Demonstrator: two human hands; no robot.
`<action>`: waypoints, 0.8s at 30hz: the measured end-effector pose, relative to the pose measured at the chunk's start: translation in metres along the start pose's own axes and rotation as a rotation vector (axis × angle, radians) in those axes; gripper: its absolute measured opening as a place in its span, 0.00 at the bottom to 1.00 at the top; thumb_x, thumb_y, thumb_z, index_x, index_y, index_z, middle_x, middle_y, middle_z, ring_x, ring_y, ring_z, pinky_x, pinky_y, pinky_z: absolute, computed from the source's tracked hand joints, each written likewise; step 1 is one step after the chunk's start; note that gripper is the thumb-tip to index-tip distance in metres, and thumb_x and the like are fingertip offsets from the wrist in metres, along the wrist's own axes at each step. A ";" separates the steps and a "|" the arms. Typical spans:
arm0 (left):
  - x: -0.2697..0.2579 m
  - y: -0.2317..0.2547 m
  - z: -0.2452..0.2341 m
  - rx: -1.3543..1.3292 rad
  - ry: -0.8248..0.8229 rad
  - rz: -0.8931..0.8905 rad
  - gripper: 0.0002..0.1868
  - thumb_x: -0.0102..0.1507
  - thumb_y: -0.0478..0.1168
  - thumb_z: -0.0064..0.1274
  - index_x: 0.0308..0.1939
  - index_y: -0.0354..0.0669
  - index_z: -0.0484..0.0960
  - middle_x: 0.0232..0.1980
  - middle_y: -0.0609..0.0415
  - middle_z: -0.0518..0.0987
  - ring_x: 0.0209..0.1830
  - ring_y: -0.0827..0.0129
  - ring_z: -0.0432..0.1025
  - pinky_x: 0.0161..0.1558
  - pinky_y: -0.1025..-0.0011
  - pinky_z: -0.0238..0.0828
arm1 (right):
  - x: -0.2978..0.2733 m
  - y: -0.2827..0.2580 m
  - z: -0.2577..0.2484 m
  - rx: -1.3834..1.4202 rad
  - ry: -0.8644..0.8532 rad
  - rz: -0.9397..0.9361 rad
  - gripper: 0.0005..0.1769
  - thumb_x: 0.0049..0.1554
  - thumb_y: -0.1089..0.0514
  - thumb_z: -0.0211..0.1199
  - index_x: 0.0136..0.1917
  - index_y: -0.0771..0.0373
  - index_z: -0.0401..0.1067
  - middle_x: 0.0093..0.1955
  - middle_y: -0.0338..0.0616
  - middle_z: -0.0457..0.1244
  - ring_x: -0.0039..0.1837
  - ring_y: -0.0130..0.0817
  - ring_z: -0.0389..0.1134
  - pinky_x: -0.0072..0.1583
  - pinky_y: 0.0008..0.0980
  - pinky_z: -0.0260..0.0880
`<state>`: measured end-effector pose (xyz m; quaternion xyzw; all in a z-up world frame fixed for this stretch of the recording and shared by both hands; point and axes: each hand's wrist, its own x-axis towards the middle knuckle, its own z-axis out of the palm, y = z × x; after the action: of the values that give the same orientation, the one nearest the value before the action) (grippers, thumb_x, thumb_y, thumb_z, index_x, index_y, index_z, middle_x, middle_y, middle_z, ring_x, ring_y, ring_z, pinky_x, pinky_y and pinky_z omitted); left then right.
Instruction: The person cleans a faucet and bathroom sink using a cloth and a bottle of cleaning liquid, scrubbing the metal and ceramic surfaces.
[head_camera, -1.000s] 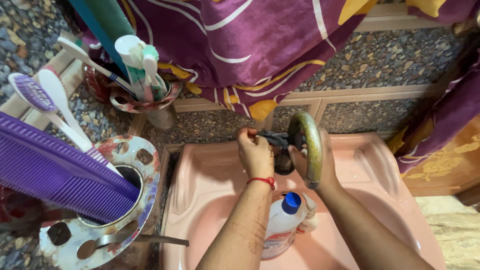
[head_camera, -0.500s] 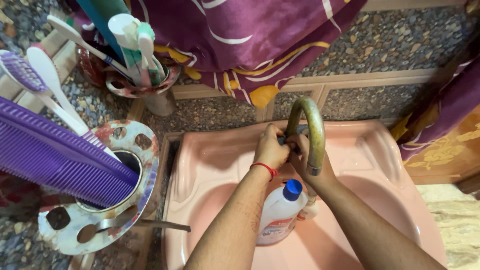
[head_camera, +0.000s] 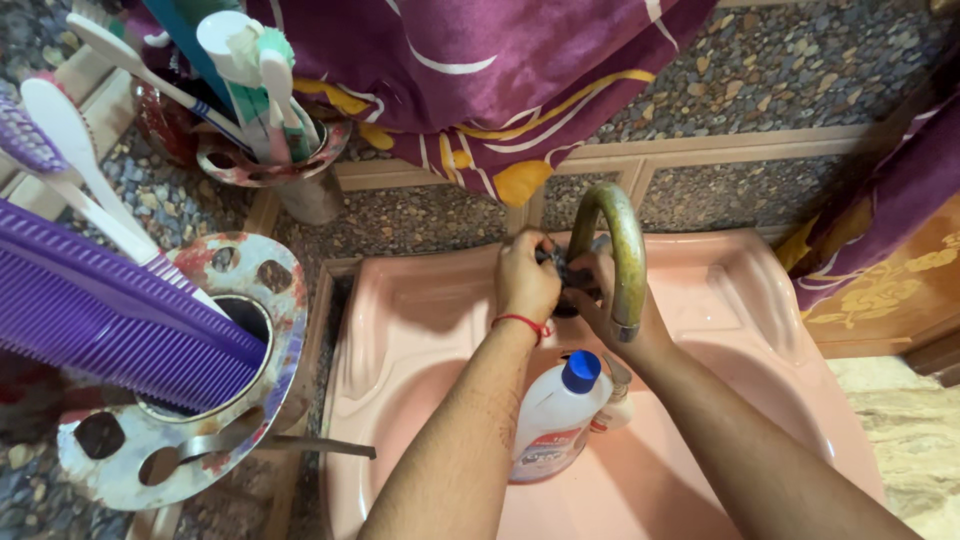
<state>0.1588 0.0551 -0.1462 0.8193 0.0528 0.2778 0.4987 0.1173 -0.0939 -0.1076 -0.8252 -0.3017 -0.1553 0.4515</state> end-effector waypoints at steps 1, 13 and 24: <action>-0.003 -0.005 0.001 -0.012 -0.021 0.004 0.11 0.56 0.29 0.54 0.41 0.43 0.83 0.42 0.41 0.83 0.46 0.47 0.77 0.49 0.56 0.74 | -0.001 0.000 0.001 -0.065 0.015 -0.020 0.21 0.51 0.70 0.68 0.57 0.65 0.68 0.49 0.49 0.69 0.52 0.43 0.73 0.51 0.39 0.74; -0.029 -0.006 -0.029 0.066 -0.491 -0.277 0.14 0.53 0.36 0.60 0.43 0.41 0.84 0.38 0.41 0.84 0.39 0.49 0.81 0.42 0.57 0.76 | -0.021 0.044 0.014 -0.206 -0.118 -0.206 0.15 0.50 0.68 0.61 0.51 0.62 0.76 0.48 0.50 0.66 0.54 0.46 0.69 0.56 0.39 0.70; -0.028 0.010 -0.020 -0.001 -0.201 0.026 0.17 0.52 0.31 0.62 0.42 0.40 0.75 0.41 0.43 0.81 0.42 0.46 0.76 0.42 0.55 0.72 | -0.013 0.003 -0.004 -0.264 -0.011 -0.010 0.09 0.50 0.64 0.68 0.47 0.60 0.77 0.45 0.47 0.68 0.49 0.47 0.72 0.50 0.42 0.72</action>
<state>0.1229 0.0556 -0.1424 0.8436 -0.0083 0.2007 0.4981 0.1098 -0.1030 -0.1144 -0.8767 -0.2854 -0.1914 0.3366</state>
